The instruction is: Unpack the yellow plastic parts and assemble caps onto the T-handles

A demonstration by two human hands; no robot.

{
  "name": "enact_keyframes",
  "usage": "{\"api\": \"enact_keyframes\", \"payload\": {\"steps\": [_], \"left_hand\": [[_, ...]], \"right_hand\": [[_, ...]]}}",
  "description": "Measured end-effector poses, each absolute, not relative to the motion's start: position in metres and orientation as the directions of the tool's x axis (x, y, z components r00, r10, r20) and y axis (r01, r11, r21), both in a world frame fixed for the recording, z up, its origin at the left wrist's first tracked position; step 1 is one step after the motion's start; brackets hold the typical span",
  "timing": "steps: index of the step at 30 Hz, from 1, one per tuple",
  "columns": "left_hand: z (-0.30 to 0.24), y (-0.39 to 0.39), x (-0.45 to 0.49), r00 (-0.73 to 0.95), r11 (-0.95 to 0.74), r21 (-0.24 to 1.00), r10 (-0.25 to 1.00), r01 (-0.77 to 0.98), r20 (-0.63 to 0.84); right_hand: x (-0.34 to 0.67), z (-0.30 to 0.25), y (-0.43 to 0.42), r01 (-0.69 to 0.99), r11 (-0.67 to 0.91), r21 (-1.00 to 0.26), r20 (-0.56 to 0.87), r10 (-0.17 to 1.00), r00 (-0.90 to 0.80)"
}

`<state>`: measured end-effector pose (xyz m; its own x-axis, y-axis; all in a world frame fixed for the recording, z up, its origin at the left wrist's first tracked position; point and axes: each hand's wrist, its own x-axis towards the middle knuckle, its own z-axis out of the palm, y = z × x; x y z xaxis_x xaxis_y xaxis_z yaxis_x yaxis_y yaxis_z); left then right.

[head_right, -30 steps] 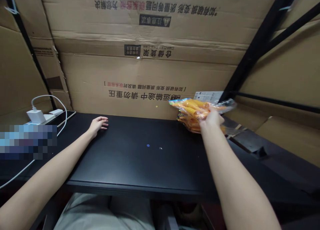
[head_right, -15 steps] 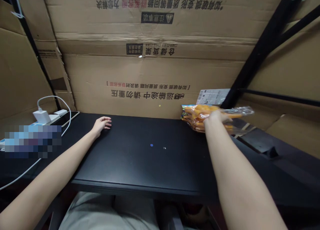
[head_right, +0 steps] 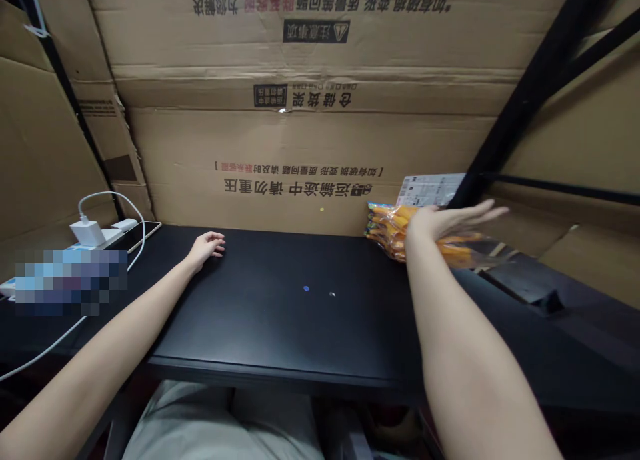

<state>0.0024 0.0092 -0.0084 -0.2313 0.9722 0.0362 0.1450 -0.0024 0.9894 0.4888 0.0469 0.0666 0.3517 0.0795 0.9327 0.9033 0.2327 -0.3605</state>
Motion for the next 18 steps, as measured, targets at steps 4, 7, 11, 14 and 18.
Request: {"api": "enact_keyframes", "payload": {"steps": [4,7,11,14,18], "left_hand": [[-0.005,0.020,-0.002,-0.189,0.023,0.933,0.981,0.359,0.049],[-0.001,0.025,-0.012,-0.089,-0.061,0.760,0.984,0.647,0.154],[-0.007,0.021,-0.028,0.064,-0.160,0.375,0.965,0.913,0.255],[-0.019,0.018,-0.036,0.079,-0.159,0.305,0.963,0.939,0.259],[-0.029,0.019,-0.040,0.074,-0.155,0.329,0.966,0.931,0.248]], "right_hand": [[0.442,0.070,0.043,0.863,0.283,-0.419,0.908,0.147,0.393],[0.391,0.062,0.044,0.870,0.390,-0.301,0.909,0.392,0.139],[0.343,0.021,0.052,0.829,0.409,-0.382,0.664,0.745,-0.061],[0.329,-0.016,0.057,0.848,0.317,-0.424,0.507,0.859,-0.067],[0.325,-0.042,0.056,0.915,0.262,-0.307,0.281,0.943,-0.176]]}}
